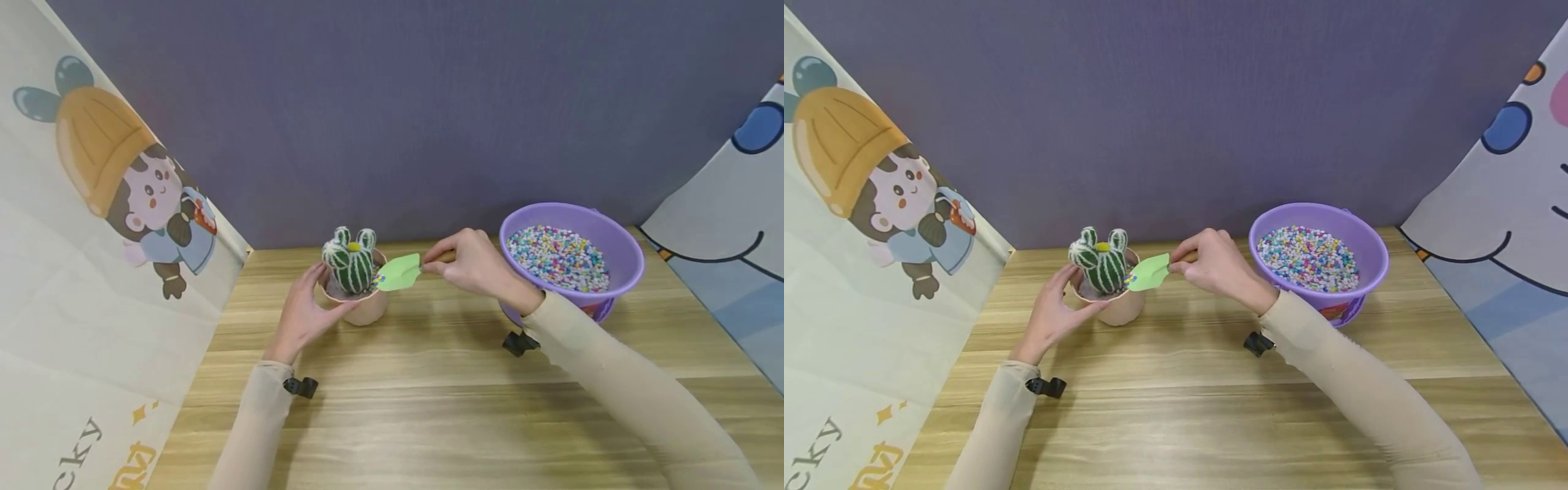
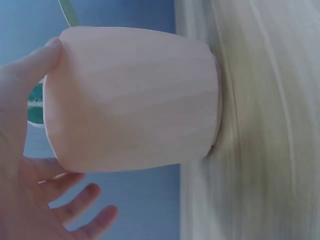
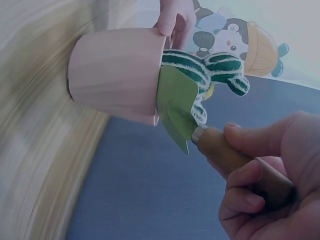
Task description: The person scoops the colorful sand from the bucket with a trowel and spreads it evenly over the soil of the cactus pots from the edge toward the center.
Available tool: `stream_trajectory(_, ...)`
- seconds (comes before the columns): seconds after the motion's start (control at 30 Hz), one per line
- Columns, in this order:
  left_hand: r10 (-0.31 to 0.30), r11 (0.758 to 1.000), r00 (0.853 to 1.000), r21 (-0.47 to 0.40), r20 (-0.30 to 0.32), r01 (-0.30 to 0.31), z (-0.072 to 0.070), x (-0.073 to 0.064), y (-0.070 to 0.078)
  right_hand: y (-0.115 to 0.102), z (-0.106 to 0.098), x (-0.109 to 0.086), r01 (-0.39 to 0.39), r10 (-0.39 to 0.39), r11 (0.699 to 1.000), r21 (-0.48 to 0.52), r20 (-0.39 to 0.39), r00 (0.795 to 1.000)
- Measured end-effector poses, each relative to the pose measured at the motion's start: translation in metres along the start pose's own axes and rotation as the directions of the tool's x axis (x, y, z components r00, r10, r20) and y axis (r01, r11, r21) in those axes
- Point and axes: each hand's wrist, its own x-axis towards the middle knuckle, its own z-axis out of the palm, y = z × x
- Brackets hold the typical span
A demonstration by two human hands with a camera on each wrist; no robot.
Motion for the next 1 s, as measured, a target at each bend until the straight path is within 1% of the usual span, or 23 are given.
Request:
stream_trajectory(0.13,0.024,1.000,1.000,0.003,0.009,-0.024,-0.001,0.002,-0.001,0.004,-0.001,0.001,-0.011,0.011,1.000,0.002,0.000,1.000)
stream_trajectory(0.27,0.083,0.996,0.996,-0.036,0.021,-0.082,-0.001,0.005,-0.006,0.007,-0.002,0.001,-0.007,0.007,1.000,0.007,-0.003,1.000)
stream_trajectory(0.37,0.102,0.993,0.995,-0.056,0.011,-0.101,0.000,0.006,-0.008,0.009,-0.002,0.001,0.000,0.000,1.000,0.012,0.000,1.000)
stream_trajectory(0.43,0.090,0.995,0.996,-0.048,0.005,-0.090,0.000,0.006,-0.008,0.009,-0.003,0.001,0.002,-0.002,1.000,0.014,0.002,1.000)
stream_trajectory(0.53,0.060,0.998,0.998,-0.009,0.001,-0.060,0.001,0.005,-0.005,0.009,-0.004,0.002,0.008,-0.008,1.000,0.009,-0.004,1.000)
stream_trajectory(0.63,0.031,0.999,1.000,0.033,0.000,-0.031,0.001,0.004,-0.001,0.007,-0.005,0.001,0.007,-0.007,1.000,0.009,-0.006,1.000)
stream_trajectory(0.73,0.009,0.999,1.000,0.054,-0.010,-0.008,0.001,0.003,0.004,0.006,-0.006,0.001,0.004,-0.004,1.000,0.009,-0.007,1.000)
stream_trajectory(1.0,-0.009,0.996,0.998,0.088,-0.060,0.014,0.005,-0.003,0.012,0.008,-0.007,0.000,0.001,-0.001,1.000,0.017,0.005,1.000)
